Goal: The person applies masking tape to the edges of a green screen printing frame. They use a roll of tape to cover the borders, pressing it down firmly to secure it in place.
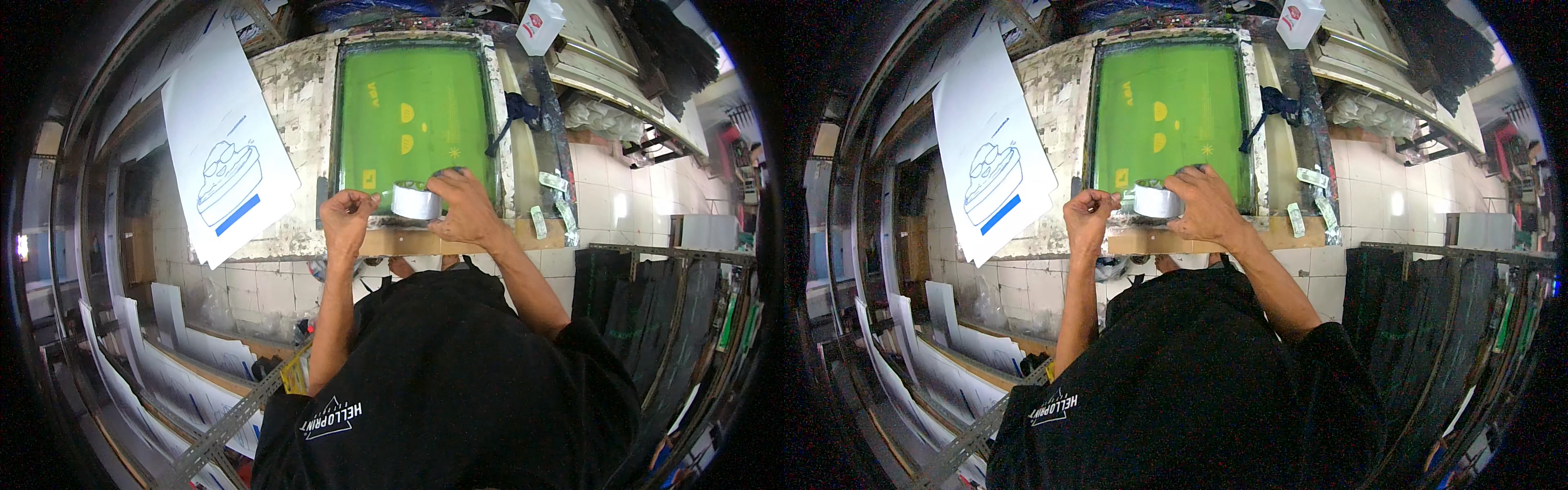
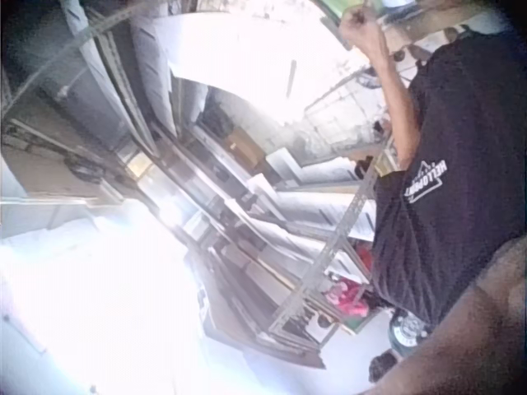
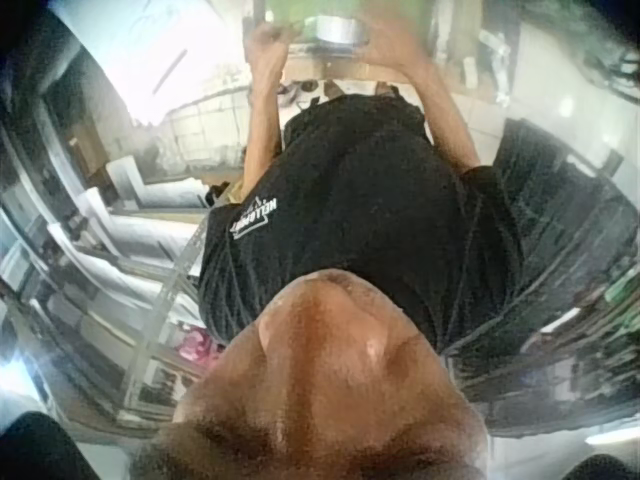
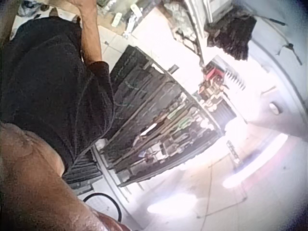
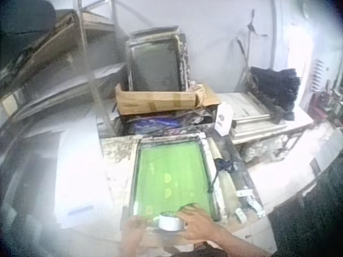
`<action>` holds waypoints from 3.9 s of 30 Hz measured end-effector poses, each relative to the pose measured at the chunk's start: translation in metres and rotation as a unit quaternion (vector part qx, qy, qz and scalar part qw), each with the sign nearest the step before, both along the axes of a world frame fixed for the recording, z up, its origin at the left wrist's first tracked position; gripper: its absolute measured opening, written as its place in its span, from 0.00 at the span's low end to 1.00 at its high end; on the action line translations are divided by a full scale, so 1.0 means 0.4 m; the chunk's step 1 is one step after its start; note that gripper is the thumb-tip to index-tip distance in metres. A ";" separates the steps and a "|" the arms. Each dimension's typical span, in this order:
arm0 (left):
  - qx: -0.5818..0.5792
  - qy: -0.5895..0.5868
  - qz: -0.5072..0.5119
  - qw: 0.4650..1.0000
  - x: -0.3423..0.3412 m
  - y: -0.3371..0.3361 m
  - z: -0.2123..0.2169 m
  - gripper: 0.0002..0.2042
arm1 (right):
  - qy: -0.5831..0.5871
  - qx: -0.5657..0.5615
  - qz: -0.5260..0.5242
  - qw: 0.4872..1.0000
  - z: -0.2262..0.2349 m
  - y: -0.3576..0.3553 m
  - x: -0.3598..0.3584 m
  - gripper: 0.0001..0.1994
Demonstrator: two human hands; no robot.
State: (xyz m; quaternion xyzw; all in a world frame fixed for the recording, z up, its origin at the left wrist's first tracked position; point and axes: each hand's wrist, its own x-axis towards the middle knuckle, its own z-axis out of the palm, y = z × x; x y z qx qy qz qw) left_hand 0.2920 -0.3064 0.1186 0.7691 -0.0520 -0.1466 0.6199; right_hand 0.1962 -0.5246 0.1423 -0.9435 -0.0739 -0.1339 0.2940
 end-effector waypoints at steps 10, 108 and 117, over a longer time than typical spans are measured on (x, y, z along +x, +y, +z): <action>0.027 -0.004 0.060 0.998 0.065 0.246 -0.094 0.07 | 0.165 -0.088 -0.115 0.976 -0.011 -0.225 -0.185 0.27; 0.396 -0.009 0.064 0.916 0.103 0.150 -0.178 0.14 | 0.060 0.234 -0.527 0.815 -0.322 -0.111 -0.221 0.11; 0.473 -0.022 0.078 0.878 0.099 0.133 -0.183 0.13 | 0.100 0.091 -0.507 0.851 -0.319 -0.104 -0.212 0.12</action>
